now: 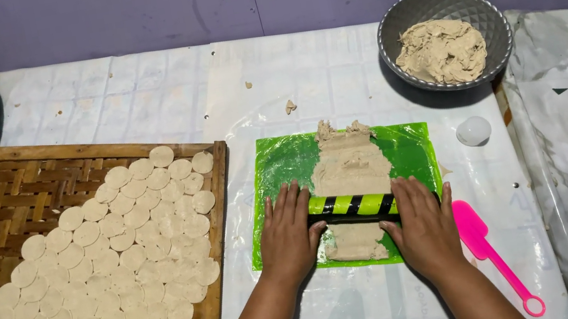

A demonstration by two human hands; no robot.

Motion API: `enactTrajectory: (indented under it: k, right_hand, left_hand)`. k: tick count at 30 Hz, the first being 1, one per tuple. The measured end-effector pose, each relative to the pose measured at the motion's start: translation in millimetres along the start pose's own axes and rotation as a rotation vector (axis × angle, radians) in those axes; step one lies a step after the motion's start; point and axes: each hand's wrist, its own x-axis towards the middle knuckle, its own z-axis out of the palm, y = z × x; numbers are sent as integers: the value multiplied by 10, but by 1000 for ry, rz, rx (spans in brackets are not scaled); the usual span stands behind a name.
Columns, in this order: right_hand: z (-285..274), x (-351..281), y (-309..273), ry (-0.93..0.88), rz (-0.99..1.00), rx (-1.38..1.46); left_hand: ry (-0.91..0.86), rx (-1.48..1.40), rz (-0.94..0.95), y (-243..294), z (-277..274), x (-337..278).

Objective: The recorder is placing small circles of dough onto a woven drying tray and later rolling out fresh dough with a rolling pin.

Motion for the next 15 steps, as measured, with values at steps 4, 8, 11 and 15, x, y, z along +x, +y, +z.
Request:
enactTrajectory:
  k: [4, 8, 11, 15]
  right_hand:
    - [167, 203, 57, -47, 81, -85]
    - [219, 596, 145, -165, 148, -197]
    - [296, 941, 248, -190, 150, -174]
    - [414, 1380, 416, -234, 136, -53]
  left_hand:
    - [15, 2, -21, -17, 197, 155]
    - [-8, 83, -84, -55, 282, 533]
    - [-36, 124, -119, -131, 347, 859]
    - [-122, 135, -180, -236, 406, 1298]
